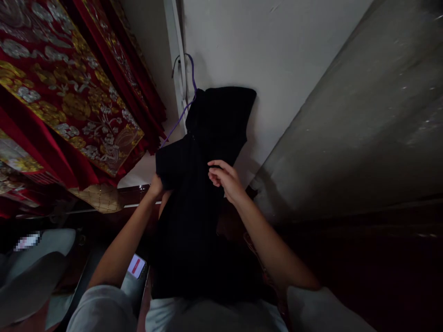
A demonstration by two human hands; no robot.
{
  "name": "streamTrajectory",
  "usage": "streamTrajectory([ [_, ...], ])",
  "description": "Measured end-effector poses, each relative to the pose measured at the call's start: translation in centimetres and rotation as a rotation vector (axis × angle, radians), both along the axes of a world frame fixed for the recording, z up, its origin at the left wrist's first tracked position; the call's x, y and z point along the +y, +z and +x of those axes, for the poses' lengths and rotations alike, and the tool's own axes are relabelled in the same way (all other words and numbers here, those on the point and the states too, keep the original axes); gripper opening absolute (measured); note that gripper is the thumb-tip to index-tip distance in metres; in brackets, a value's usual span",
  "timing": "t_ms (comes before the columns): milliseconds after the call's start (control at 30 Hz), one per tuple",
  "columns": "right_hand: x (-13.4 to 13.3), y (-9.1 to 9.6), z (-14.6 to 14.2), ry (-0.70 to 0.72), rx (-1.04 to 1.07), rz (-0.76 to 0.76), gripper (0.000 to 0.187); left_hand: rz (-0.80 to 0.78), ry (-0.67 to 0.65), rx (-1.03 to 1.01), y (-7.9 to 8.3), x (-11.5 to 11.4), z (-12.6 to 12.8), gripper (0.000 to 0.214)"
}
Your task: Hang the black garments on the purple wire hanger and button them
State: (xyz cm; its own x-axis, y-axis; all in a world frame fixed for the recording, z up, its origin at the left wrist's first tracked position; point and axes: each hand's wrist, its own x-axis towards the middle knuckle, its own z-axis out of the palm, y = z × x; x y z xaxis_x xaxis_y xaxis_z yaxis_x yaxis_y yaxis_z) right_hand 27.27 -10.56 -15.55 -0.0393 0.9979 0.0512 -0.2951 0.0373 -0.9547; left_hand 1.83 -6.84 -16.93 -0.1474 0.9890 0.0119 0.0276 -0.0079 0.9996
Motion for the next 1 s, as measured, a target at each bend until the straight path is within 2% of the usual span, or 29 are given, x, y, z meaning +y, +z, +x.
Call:
streamTrajectory([
  [133,0.6,-0.1,-0.1,-0.055,-0.076,0.092,0.040,0.047,-0.070,0.421,0.9,-0.5,0.3,0.031],
  [233,0.6,0.2,-0.3,-0.040,-0.159,0.177,0.047,0.070,-0.100,0.652,1.5,-1.1,0.1,0.030],
  [367,0.0,1.0,-0.4,0.043,-0.268,0.314,0.060,0.106,-0.145,0.834,1.5,-2.7,-0.8,0.016],
  [433,0.0,1.1,-0.5,0.062,-0.319,0.387,0.066,0.188,-0.124,0.829,1.6,-3.7,-1.1,0.007],
  [500,0.1,1.0,-0.9,0.080,-0.363,0.426,0.074,0.335,0.009,0.693,2.1,-4.6,-1.2,0.013],
  [567,0.5,0.4,-1.7,0.121,-0.399,0.404,0.079,0.513,0.234,0.493,3.2,-5.5,-0.9,0.023],
  [600,0.6,0.1,-2.2,0.153,-0.421,0.376,0.075,0.598,0.344,0.413,3.9,-5.9,-0.8,0.025],
  [667,0.6,-0.9,-3.3,0.218,-0.477,0.327,0.045,0.763,0.490,0.328,5.4,-6.9,-0.5,0.026],
  [700,0.5,-1.4,-3.8,0.249,-0.502,0.313,0.029,0.834,0.519,0.316,6.0,-7.4,-0.4,0.025],
  [733,0.3,-1.9,-4.2,0.278,-0.519,0.306,0.021,0.885,0.511,0.318,6.6,-8.0,-0.4,0.026],
  [767,0.1,-2.4,-4.5,0.300,-0.524,0.303,0.022,0.915,0.466,0.337,6.9,-8.6,-0.4,0.027],
  [833,-0.5,-3.1,-4.7,0.325,-0.533,0.284,0.022,0.907,0.268,0.456,7.0,-9.7,-0.7,0.027],
  [933,-1.2,-3.8,-4.1,0.336,-0.672,0.192,0.014,0.711,-0.055,0.673,5.8,-10.4,-0.9,0.026],
  [1000,-1.6,-3.9,-3.0,0.402,-0.864,0.064,0.012,0.528,-0.147,0.713,4.6,-10.1,-0.7,0.027],
])
